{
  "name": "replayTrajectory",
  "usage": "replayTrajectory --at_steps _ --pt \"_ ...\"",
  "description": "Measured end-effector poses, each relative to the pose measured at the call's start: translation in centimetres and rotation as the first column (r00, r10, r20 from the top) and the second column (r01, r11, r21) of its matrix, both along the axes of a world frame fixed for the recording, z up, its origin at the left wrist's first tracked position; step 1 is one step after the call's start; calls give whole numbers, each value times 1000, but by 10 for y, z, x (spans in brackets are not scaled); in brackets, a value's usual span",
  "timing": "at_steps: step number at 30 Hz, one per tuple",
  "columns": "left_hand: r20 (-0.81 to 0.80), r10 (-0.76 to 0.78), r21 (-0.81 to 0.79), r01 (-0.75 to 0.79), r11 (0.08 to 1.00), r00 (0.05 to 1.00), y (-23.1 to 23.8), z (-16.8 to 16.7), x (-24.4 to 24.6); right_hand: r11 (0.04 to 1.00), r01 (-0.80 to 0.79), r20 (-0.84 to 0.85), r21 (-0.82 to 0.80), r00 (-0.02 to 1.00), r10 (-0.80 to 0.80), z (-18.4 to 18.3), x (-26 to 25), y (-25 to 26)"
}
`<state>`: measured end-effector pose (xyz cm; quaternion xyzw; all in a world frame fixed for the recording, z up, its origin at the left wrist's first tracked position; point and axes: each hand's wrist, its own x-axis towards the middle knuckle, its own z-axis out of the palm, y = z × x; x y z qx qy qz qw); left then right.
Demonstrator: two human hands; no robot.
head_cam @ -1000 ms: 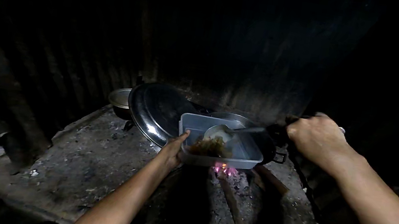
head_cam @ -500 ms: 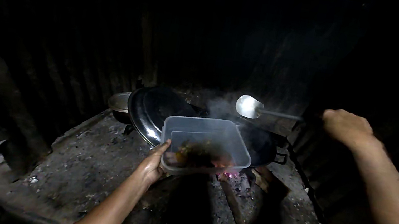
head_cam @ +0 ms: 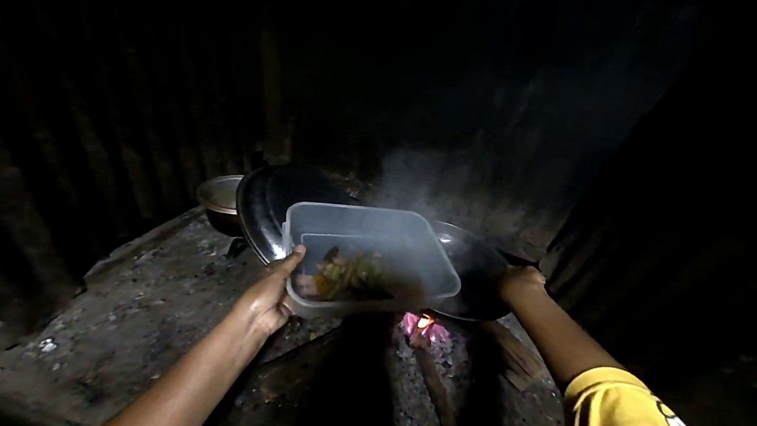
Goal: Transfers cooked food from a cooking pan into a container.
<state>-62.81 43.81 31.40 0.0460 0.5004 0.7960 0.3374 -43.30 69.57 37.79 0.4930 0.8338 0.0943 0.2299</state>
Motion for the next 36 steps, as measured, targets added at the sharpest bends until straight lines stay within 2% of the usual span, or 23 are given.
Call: replayTrajectory --at_steps 4,7,10,18,20,24,26,29,33,36 --pt "3 27 12 -27 1000 1000 -3 6 -4 986 -44 -144 -159 989 21 12 -2 -2" --pt "-6 46 23 -46 999 999 -5 7 -8 974 -70 -214 -217 977 23 -20 -7 44" --pt "-12 52 10 -52 999 999 -10 8 -11 956 -95 -193 -278 980 41 -46 -8 81" --pt "-27 57 -26 -58 998 998 -15 4 -17 954 -63 -265 -292 964 -18 -11 15 66" --pt "-32 62 -41 -64 997 998 -13 2 -15 956 -33 -316 -292 946 -64 -10 20 81" --pt "-44 41 -35 -43 998 998 -6 -2 -9 973 7 -439 -230 892 -110 -19 33 141" --pt "-54 26 -48 -29 998 998 0 -3 -5 976 36 -476 -213 869 -136 -3 38 148" --pt "-72 11 -64 -16 998 997 15 -5 0 990 1 -478 -140 876 -68 33 43 150" --pt "-70 -41 -51 38 998 997 42 -13 0 994 -36 -593 -100 804 -30 90 52 101" --pt "-52 -104 -72 100 992 993 58 -9 3 992 -38 -561 -122 827 -37 132 53 47"
